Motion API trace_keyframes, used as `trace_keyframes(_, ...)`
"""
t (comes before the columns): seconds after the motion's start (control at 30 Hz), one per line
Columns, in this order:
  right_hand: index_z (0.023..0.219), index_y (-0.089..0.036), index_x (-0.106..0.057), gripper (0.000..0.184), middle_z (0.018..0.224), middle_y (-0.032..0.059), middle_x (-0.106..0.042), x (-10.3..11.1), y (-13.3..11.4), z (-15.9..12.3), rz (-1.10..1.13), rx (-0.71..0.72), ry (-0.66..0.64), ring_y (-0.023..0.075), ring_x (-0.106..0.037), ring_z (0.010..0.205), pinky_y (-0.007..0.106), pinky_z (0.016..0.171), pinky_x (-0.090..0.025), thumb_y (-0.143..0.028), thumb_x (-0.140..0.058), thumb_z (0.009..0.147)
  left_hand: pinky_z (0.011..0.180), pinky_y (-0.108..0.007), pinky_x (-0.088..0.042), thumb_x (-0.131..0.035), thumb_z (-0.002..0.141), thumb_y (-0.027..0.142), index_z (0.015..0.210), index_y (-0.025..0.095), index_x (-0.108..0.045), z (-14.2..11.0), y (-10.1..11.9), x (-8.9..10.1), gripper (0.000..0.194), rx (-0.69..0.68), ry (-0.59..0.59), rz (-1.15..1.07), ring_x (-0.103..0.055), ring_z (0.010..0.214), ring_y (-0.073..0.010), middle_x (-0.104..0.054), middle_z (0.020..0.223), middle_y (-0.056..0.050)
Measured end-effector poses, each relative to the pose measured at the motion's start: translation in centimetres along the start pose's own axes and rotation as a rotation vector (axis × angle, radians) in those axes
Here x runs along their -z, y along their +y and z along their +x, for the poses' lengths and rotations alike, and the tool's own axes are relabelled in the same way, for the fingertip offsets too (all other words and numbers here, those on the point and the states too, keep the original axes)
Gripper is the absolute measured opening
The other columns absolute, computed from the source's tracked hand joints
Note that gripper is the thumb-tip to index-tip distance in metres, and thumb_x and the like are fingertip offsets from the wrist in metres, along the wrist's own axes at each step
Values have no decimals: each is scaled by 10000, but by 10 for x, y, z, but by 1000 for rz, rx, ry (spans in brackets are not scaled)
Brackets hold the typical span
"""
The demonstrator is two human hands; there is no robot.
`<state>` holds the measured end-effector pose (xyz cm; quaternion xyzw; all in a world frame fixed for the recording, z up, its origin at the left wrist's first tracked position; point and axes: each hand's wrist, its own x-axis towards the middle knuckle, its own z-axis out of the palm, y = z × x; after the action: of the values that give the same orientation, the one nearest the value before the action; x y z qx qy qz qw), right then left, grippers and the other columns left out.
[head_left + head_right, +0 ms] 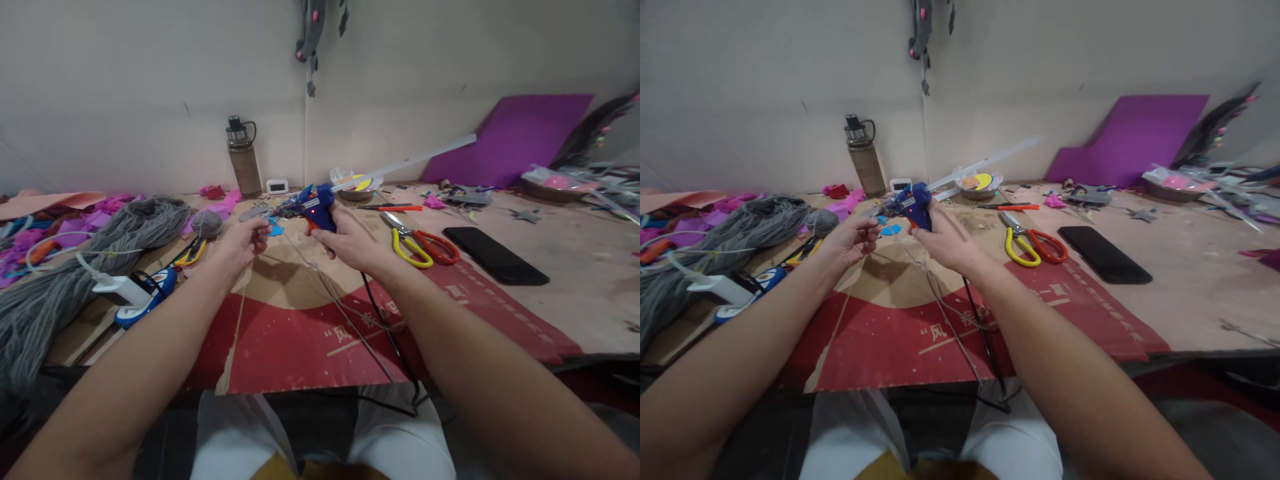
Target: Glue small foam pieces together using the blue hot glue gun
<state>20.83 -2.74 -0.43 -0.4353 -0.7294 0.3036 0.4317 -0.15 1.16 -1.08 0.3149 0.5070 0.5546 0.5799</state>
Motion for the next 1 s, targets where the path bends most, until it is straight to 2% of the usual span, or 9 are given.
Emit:
trace_keyframes(0.13,1089,-194,-508,283,942,64,-608,0,-2,-1,-126,50,-1,197,-593,844,296,639,-520,-205,-561,811,337,-110,-269,-593,694,47,617,123,-551,-1,0,-1,116,3,-30,8,-425,378,-28,-548,507,-6)
trace_keyframes(0.27,1089,-176,-504,271,930,71,-611,0,-6,-2,-224,43,-4,230,-605,910,327,704,-524,-214,-546,824,333,-109,-264,-595,694,49,614,125,-543,-2,0,-2,121,10,-59,-4,-409,376,-26,-527,511,-5)
trace_keyframes(0.4,1095,-170,-502,269,909,74,-614,-2,-4,-1,-265,29,-2,243,-611,912,344,718,-521,-225,-540,835,341,-107,-266,-612,684,45,615,128,-538,-4,-1,-3,131,12,-95,-8,-404,382,-27,-521,519,-8)
trace_keyframes(0.53,1111,-173,-503,279,913,75,-620,-2,-3,-1,-270,31,-6,239,-610,902,340,722,-515,-236,-537,842,335,-112,-271,-590,695,40,600,126,-531,-6,0,-6,141,9,-67,12,-407,379,-32,-502,497,-1)
trace_keyframes(1.0,1116,-163,-514,294,1040,97,-635,0,-5,-1,-293,47,8,246,-606,948,346,766,-509,-218,-536,829,335,-119,-281,-576,705,31,605,111,-551,-8,0,-7,130,-33,-79,33,-422,390,-34,-515,507,-10)
